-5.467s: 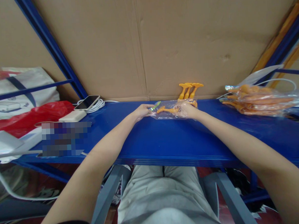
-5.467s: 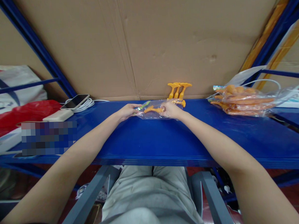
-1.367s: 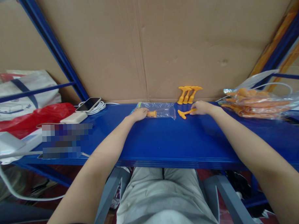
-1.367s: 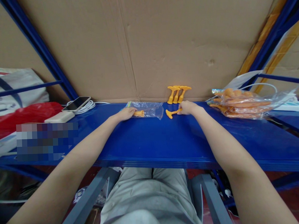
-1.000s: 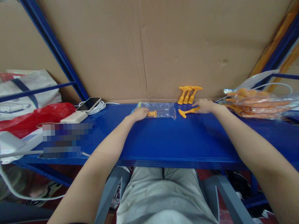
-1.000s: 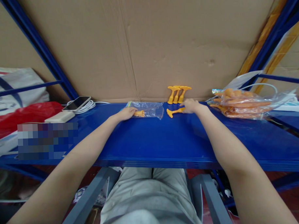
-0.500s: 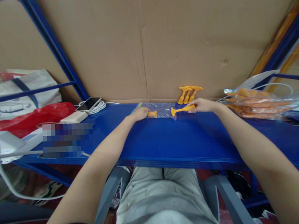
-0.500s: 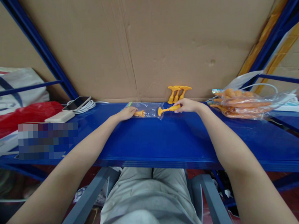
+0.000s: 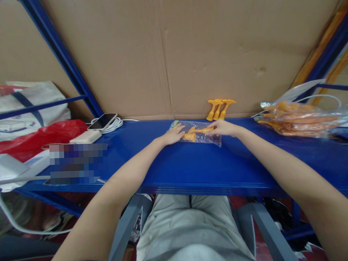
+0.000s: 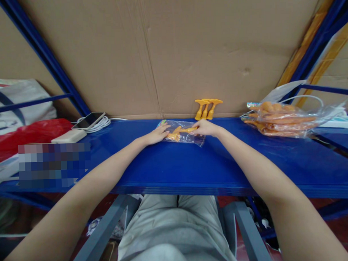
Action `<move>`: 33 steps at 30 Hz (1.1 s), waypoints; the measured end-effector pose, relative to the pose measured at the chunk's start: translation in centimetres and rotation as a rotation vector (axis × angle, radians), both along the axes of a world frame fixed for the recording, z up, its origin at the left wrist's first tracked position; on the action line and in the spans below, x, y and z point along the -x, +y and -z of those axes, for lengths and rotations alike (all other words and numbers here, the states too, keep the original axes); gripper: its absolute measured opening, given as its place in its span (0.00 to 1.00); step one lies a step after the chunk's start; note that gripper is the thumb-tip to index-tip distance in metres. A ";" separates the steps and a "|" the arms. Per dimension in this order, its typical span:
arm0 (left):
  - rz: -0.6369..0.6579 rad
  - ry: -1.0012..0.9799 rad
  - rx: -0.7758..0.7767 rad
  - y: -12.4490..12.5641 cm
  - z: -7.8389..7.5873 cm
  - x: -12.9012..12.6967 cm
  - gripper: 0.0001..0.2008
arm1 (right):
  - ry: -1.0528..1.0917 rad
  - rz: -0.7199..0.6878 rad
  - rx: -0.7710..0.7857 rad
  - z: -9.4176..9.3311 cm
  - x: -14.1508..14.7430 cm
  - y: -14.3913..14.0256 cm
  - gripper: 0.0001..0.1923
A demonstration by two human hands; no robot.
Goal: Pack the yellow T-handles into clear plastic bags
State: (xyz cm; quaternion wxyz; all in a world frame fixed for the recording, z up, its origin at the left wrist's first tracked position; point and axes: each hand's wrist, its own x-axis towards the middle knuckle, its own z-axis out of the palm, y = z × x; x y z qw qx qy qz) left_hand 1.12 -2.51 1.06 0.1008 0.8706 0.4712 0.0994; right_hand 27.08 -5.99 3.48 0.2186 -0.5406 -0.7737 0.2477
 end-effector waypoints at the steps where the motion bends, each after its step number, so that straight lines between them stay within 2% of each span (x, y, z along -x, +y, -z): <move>1: 0.015 -0.009 0.008 -0.2 0.0 -0.2 0.30 | 0.028 -0.008 -0.005 0.3 0.3 0.0 0.16; 4: 0.034 -0.061 0.026 -0.6 0.0 -0.6 0.33 | 0.065 0.023 -0.068 1.3 1.1 0.3 0.18; 9: 0.055 -0.129 0.035 -0.7 0.4 -0.9 0.37 | 0.122 0.097 -0.225 3.0 2.2 1.0 0.15; 15: 0.055 -0.128 0.018 -0.3 0.6 -0.8 0.36 | 0.340 0.188 -0.081 3.2 2.7 0.8 0.16; 19: 0.109 -0.079 0.000 -0.6 0.3 -0.8 0.34 | 0.376 0.240 -0.076 3.1 2.9 0.6 0.16; 23: 0.089 0.008 0.020 -0.9 -0.1 -0.8 0.33 | 0.383 0.195 -0.109 3.5 2.9 0.6 0.15; 26: 0.057 0.066 0.030 -1.3 -0.4 -0.8 0.36 | 0.391 0.113 -0.102 3.9 2.8 0.9 0.18; 29: 0.050 0.100 0.034 -1.7 -0.7 -0.9 0.37 | 0.309 0.053 -0.121 4.0 2.5 1.3 0.20; 33: 0.046 0.117 0.036 -2.0 -0.9 -1.1 0.37 | -0.115 -0.043 -0.311 4.0 2.2 1.5 0.21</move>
